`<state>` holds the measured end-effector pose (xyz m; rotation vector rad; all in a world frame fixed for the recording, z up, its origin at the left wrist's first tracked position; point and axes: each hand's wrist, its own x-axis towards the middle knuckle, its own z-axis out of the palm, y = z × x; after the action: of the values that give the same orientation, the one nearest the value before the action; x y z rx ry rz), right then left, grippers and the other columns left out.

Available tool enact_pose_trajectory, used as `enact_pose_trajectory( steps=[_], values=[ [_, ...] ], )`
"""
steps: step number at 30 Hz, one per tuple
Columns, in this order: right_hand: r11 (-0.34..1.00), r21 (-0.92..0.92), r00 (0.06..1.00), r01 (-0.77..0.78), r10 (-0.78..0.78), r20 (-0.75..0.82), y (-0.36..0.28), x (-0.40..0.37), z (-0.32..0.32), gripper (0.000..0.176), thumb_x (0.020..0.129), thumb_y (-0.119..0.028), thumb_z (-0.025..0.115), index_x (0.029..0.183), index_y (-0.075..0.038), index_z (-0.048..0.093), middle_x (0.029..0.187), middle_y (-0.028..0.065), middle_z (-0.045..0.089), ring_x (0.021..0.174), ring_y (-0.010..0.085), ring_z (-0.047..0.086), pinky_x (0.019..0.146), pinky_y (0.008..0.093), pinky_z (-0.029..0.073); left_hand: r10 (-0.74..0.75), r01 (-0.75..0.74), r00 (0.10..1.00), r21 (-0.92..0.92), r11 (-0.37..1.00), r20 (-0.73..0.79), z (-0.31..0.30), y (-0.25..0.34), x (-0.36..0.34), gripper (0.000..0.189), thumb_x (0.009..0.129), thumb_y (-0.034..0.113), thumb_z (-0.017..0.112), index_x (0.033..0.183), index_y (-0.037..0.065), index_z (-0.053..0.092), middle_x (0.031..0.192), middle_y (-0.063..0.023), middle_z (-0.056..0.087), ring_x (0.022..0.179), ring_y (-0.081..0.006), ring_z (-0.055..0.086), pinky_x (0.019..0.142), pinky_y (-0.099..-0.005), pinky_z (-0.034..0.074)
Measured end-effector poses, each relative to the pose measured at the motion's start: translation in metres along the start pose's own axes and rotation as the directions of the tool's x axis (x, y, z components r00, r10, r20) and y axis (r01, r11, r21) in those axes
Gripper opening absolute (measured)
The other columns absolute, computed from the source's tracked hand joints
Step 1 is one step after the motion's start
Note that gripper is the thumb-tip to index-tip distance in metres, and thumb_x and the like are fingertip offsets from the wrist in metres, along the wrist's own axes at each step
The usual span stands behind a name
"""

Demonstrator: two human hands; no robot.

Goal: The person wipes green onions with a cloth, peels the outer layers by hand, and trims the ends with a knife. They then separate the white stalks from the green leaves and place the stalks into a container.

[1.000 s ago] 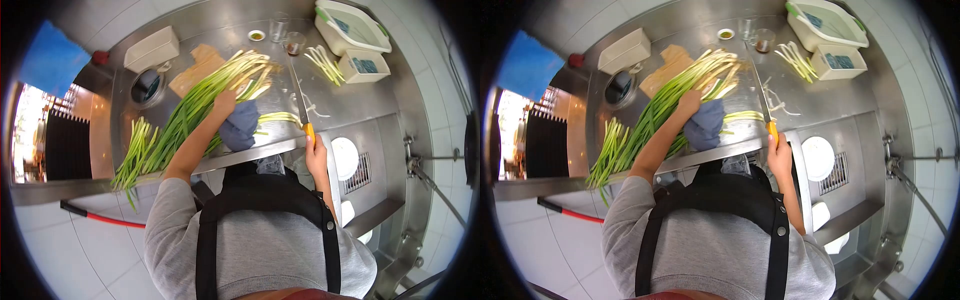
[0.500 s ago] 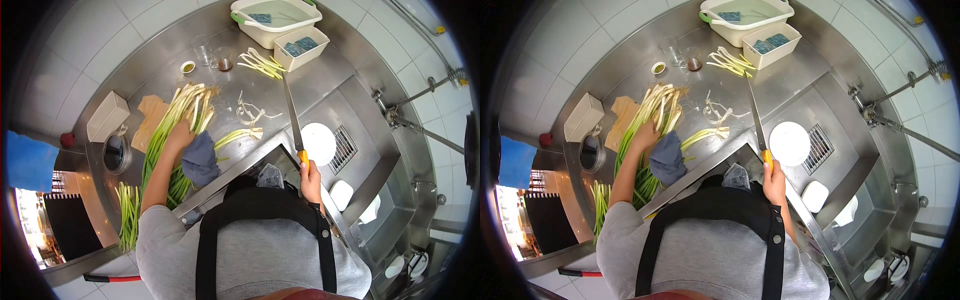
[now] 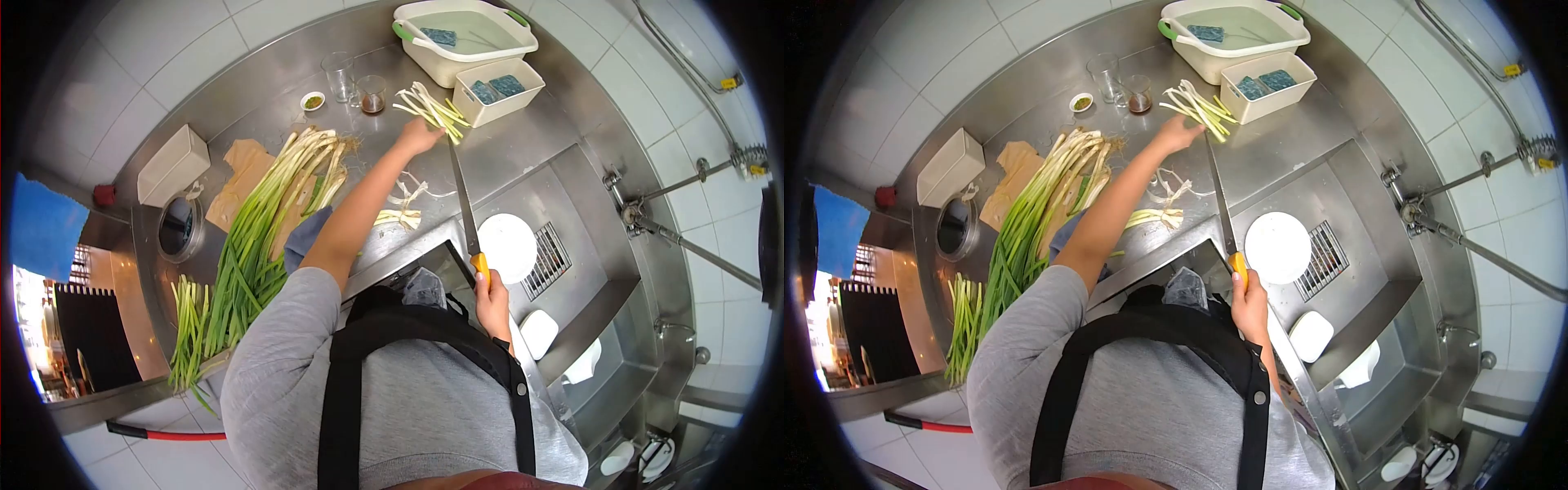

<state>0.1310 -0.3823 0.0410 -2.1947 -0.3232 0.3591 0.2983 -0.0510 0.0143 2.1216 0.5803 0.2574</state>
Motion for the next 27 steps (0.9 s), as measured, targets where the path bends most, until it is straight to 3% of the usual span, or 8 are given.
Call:
enact_pose_trajectory(
  steps=[1, 2, 5, 7, 9, 12, 20, 27],
  values=[
    [1.0, -0.012, 1.0, -0.007, 0.007, 0.027, 0.0, 0.002, 0.001, 0.031, 0.095, -0.029, 0.045, 0.088, 0.0, 0.053, 0.061, 0.0068, 0.053, 0.057, 0.0157, 0.049, 0.055, 0.0312, 0.04, 0.154, -0.148, 0.988, 0.162, 0.976, -0.022, 0.001, -0.002, -0.005, 0.049, 0.082, 0.033, 0.065, 0.117, 0.0, 0.053, 0.09, -0.0138, 0.066, 0.068, -0.0185, 0.064, 0.066, -0.0307, 0.051],
    [1.0, -0.013, 0.999, 0.002, -0.002, 0.032, -0.002, 0.006, 0.002, 0.034, 0.093, -0.032, 0.046, 0.09, 0.001, 0.052, 0.067, 0.0247, 0.056, 0.065, 0.042, 0.057, 0.059, 0.0451, 0.042, 0.126, -0.129, 0.991, 0.071, 0.989, 0.042, 0.003, -0.009, -0.018, 0.047, 0.082, 0.03, 0.065, 0.117, 0.0, 0.053, 0.089, -0.0138, 0.066, 0.07, -0.0187, 0.064, 0.067, -0.0312, 0.051],
    [0.976, -0.203, 0.997, 0.077, -0.081, -0.01, -0.018, 0.037, 0.003, 0.034, 0.092, -0.033, 0.046, 0.089, 0.001, 0.053, 0.072, 0.0274, 0.058, 0.07, 0.0456, 0.056, 0.062, 0.0486, 0.043, 0.072, -0.057, 0.984, -0.096, 0.994, 0.163, -0.003, -0.029, -0.1, 0.041, 0.083, 0.023, 0.065, 0.115, 0.0, 0.053, 0.087, -0.0127, 0.066, 0.071, -0.0173, 0.063, 0.066, -0.0312, 0.05],
    [0.947, -0.292, 0.99, 0.136, -0.144, -0.004, -0.026, 0.076, 0.005, 0.035, 0.091, -0.033, 0.047, 0.091, 0.0, 0.056, 0.077, 0.0276, 0.059, 0.075, 0.0463, 0.057, 0.065, 0.0513, 0.044, 0.055, -0.019, 0.968, -0.147, 0.989, 0.244, -0.011, -0.063, -0.146, 0.043, 0.079, 0.025, 0.066, 0.112, 0.0, 0.056, 0.096, -0.0213, 0.064, 0.079, -0.027, 0.065, 0.068, -0.0359, 0.051],
    [0.894, -0.422, 0.985, 0.149, -0.174, -0.02, -0.033, 0.12, 0.011, 0.036, 0.09, -0.035, 0.048, 0.091, -0.001, 0.058, 0.08, 0.026, 0.061, 0.077, 0.0455, 0.058, 0.067, 0.0519, 0.045, -0.03, 0.08, 0.953, -0.154, 0.985, 0.301, -0.033, -0.079, -0.194, 0.033, 0.086, 0.017, 0.06, 0.113, 0.001, 0.054, 0.088, -0.0105, 0.066, 0.069, -0.0137, 0.061, 0.062, -0.0285, 0.049],
    [0.819, -0.524, 0.963, 0.233, -0.271, 0.004, -0.036, 0.18, 0.025, 0.037, 0.089, -0.038, 0.049, 0.092, -0.003, 0.061, 0.084, 0.0241, 0.063, 0.081, 0.0445, 0.059, 0.071, 0.0509, 0.047, -0.13, 0.251, 0.938, -0.373, 0.893, 0.321, -0.076, -0.092, -0.254, 0.03, 0.087, 0.016, 0.057, 0.113, 0.001, 0.055, 0.088, -0.0088, 0.065, 0.07, -0.0134, 0.061, 0.062, -0.0269, 0.048],
    [0.757, -0.604, 0.967, 0.249, -0.224, 0.117, -0.04, 0.264, 0.046, 0.045, 0.089, -0.043, 0.047, 0.096, -0.002, 0.063, 0.091, 0.0268, 0.061, 0.093, 0.043, 0.057, 0.079, 0.0485, 0.046, -0.337, 0.249, 0.932, -0.438, 0.864, -0.135, -0.152, -0.126, -0.356, 0.024, 0.09, 0.012, 0.053, 0.111, 0.002, 0.057, 0.088, -0.0063, 0.064, 0.078, -0.0109, 0.06, 0.066, -0.0235, 0.046],
    [0.842, -0.436, 0.938, 0.318, -0.21, 0.277, -0.075, 0.179, 0.072, 0.045, 0.087, -0.043, 0.052, 0.098, -0.001, 0.063, 0.092, 0.0253, 0.062, 0.093, 0.0418, 0.058, 0.079, 0.0461, 0.046, -0.379, 0.263, 0.806, -0.298, 0.918, -0.455, -0.156, -0.126, -0.359, 0.018, 0.086, 0.011, 0.058, 0.098, 0.0, 0.063, 0.086, -0.0106, 0.065, 0.07, -0.0141, 0.06, 0.062, -0.0266, 0.048]
  ],
)
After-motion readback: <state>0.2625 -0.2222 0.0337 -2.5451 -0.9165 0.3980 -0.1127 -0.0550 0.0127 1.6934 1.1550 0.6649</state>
